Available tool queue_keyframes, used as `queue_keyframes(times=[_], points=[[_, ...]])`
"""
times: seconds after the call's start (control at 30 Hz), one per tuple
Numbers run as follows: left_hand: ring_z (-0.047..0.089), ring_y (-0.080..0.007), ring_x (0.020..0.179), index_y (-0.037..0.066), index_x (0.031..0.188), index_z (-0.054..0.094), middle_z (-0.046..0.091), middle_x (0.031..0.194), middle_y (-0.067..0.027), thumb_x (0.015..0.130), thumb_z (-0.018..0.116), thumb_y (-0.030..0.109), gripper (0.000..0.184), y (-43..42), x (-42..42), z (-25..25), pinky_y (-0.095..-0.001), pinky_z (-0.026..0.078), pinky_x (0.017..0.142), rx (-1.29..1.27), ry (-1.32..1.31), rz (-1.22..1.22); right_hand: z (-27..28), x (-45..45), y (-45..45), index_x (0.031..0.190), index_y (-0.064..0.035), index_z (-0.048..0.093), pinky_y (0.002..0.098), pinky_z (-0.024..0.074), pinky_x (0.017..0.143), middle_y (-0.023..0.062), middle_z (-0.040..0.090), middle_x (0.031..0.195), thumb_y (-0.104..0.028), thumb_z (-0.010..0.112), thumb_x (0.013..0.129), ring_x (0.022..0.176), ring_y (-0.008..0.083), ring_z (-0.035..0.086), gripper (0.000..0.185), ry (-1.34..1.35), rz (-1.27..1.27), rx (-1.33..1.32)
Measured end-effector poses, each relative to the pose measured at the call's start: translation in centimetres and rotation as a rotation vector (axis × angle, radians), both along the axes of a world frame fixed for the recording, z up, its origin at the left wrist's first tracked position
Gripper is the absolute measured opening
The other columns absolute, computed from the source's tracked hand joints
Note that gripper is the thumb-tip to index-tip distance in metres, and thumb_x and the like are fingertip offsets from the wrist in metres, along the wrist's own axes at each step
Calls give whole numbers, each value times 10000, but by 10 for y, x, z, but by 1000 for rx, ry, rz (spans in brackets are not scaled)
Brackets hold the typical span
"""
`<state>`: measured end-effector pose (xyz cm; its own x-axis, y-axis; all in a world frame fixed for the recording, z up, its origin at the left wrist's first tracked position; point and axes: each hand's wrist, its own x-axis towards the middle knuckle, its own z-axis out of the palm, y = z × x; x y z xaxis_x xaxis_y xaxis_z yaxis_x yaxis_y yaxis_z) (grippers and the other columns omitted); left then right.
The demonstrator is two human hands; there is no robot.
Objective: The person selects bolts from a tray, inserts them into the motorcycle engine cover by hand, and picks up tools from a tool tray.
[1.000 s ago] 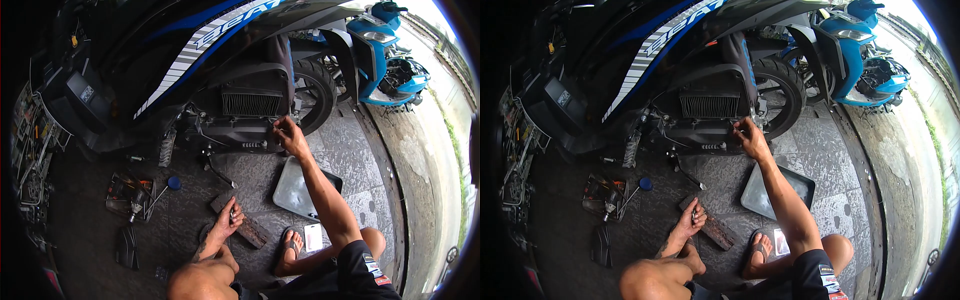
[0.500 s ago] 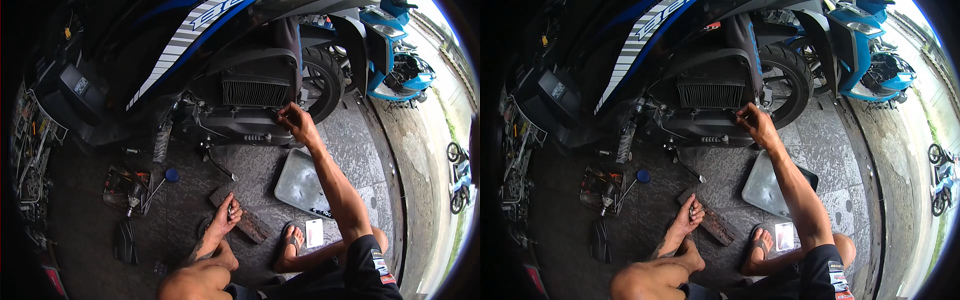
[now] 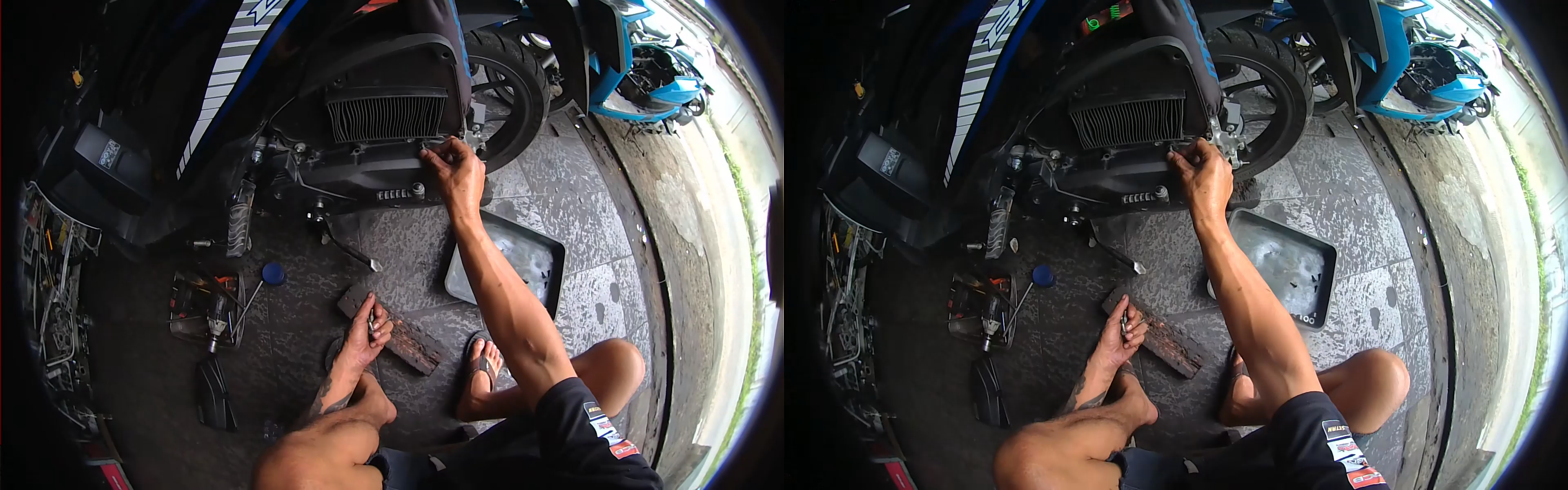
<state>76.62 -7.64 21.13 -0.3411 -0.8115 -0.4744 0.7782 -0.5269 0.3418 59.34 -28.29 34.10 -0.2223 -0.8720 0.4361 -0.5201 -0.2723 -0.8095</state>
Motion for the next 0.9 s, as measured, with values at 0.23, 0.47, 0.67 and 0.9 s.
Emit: queue_keyframes(times=[0.23,0.47,0.67,0.9], points=[[343,-52,435,153,843,507,370,568,46,940,495,418,283,0,-6,10,-183,204,343,-27,-233,45,-55,18,108,865,23,557,237,408,584,48,586,715,-166,629,881,635,72,475,203,-549,33,106],[354,-33,445,147,949,552,480,712,52,941,434,496,369,0,-7,21,-174,232,345,58,-499,243,-80,51,178,934,-4,618,400,494,685,183,646,841,-192,671,808,799,357,637,232,-124,597,389],[340,-45,435,147,883,539,431,634,58,938,449,490,359,0,-4,16,-178,222,355,62,-449,284,-69,48,166,929,6,617,384,510,676,157,657,836,-106,660,808,752,320,662,171,48,735,416],[344,-61,418,165,780,474,389,565,40,943,481,418,301,3,4,19,-181,201,351,-47,-196,266,-63,51,161,1036,-21,493,277,517,670,74,651,855,-91,547,910,798,140,617,153,-794,624,565]])
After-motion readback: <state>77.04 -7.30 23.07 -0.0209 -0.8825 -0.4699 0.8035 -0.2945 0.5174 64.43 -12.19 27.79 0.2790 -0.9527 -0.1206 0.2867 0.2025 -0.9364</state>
